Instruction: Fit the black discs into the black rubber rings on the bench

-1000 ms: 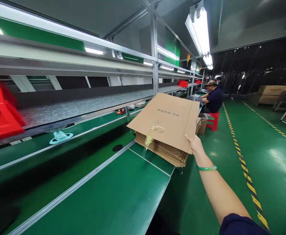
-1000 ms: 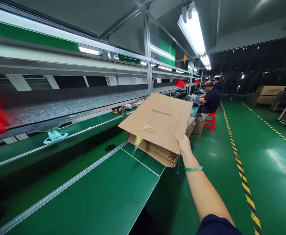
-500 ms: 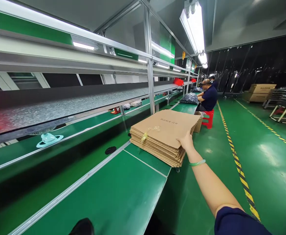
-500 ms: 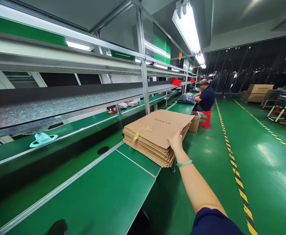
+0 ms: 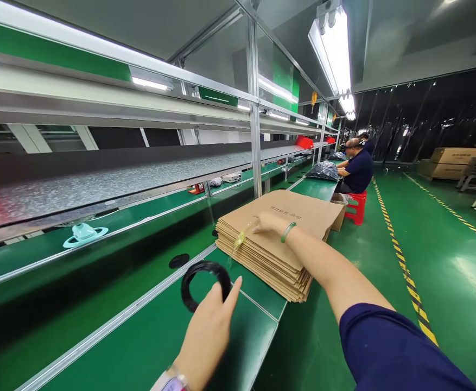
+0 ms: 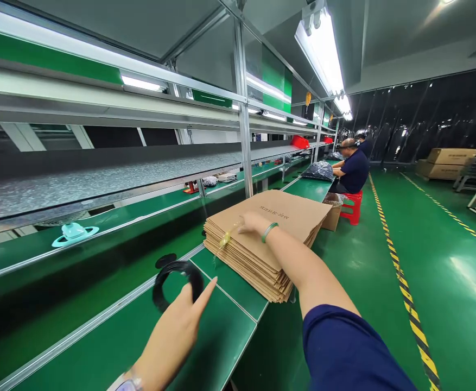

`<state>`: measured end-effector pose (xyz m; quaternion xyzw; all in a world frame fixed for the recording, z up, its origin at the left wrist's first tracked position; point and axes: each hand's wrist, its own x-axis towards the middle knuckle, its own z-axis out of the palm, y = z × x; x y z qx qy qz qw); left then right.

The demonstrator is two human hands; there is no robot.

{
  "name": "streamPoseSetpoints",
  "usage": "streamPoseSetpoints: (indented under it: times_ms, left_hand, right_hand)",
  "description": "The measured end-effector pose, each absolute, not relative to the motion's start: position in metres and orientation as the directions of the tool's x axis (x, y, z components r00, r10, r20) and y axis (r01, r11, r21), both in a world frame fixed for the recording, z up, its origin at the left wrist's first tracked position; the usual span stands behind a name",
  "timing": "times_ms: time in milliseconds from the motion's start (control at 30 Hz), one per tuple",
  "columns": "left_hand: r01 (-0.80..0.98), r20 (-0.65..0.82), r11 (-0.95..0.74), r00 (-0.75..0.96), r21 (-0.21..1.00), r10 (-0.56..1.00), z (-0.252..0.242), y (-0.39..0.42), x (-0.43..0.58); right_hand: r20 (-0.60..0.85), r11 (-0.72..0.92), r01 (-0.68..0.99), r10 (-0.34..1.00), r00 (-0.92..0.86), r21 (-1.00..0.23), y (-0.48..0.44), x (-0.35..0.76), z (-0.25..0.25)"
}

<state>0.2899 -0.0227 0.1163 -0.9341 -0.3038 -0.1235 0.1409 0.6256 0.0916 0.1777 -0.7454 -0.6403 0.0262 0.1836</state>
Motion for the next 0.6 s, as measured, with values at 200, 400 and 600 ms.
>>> streamPoseSetpoints:
  times_ms: [200, 400, 600]
  left_hand:
    - [0.425, 0.230, -0.876, 0.897, -0.225, 0.376, 0.121, -0.001, 0.387]
    - [0.395, 0.107, -0.906, 0.918, -0.150, 0.382, 0.113, 0.013, 0.434]
    - [0.402, 0.099, -0.911, 0.914, -0.087, 0.394, 0.106, 0.015, 0.435]
  right_hand:
    - [0.270, -0.050, 0.922, 0.949, 0.164, -0.384, 0.102, 0.629, 0.127]
    - [0.328, -0.032, 0.794, 0.900, 0.287, -0.607, 0.115, 0.638, 0.107]
    - [0.390, 0.113, 0.435, 0.674, 0.627, -0.893, 0.118, 0.666, 0.120]
